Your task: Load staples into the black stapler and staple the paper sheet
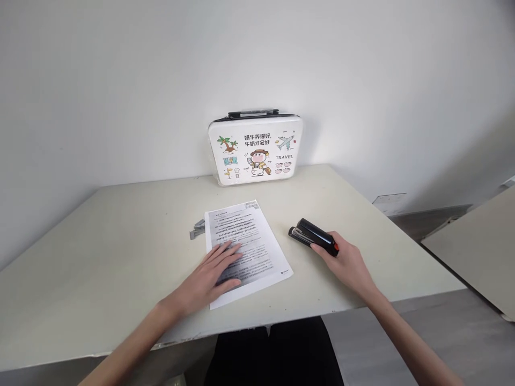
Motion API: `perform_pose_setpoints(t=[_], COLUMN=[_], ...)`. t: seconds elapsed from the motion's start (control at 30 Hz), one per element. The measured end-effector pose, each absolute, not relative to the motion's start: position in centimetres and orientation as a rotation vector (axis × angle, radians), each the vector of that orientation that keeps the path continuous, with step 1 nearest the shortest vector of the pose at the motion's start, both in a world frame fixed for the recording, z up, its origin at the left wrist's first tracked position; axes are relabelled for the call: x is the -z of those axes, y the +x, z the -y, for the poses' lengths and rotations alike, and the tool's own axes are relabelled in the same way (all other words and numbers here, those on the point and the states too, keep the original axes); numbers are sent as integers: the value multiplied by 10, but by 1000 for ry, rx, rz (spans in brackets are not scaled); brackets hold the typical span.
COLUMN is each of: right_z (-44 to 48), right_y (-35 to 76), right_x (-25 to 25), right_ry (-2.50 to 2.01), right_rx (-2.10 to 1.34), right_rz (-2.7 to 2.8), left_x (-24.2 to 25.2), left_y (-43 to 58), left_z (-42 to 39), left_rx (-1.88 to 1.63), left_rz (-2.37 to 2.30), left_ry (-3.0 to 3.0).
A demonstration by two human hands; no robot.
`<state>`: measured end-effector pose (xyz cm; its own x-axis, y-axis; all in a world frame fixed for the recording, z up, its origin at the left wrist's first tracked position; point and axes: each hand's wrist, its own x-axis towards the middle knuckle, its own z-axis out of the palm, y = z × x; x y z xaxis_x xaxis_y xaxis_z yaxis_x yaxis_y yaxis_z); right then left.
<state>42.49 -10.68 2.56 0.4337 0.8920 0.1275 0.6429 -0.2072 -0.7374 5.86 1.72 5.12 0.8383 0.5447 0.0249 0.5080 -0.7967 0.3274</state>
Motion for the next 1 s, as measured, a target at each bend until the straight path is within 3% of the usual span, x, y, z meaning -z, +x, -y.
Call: perform_pose_setpoints(t=[0.33, 0.47, 0.6, 0.73, 1.0], right_z=[78, 78, 80, 80, 81], right_y=[437, 437, 436, 435, 432], right_x=[-16, -16, -15, -17, -17], right_ry=[-1836, -1815, -1812, -1833, -1855], right_rx=[-502, -500, -511, -542, -547], right_rz=[1443, 1438, 1432, 1408, 1394], left_x=[-52, -50, -43, -36, -38], left_y=[48, 39, 21, 3, 9], left_z=[-9, -27, -69, -108, -137], left_rx=[-205, -565, -936, -822, -654], left_rz=[-764, -832, -1215, -1413, -1377], left_ry=[2793, 2817, 2718, 2613, 2378])
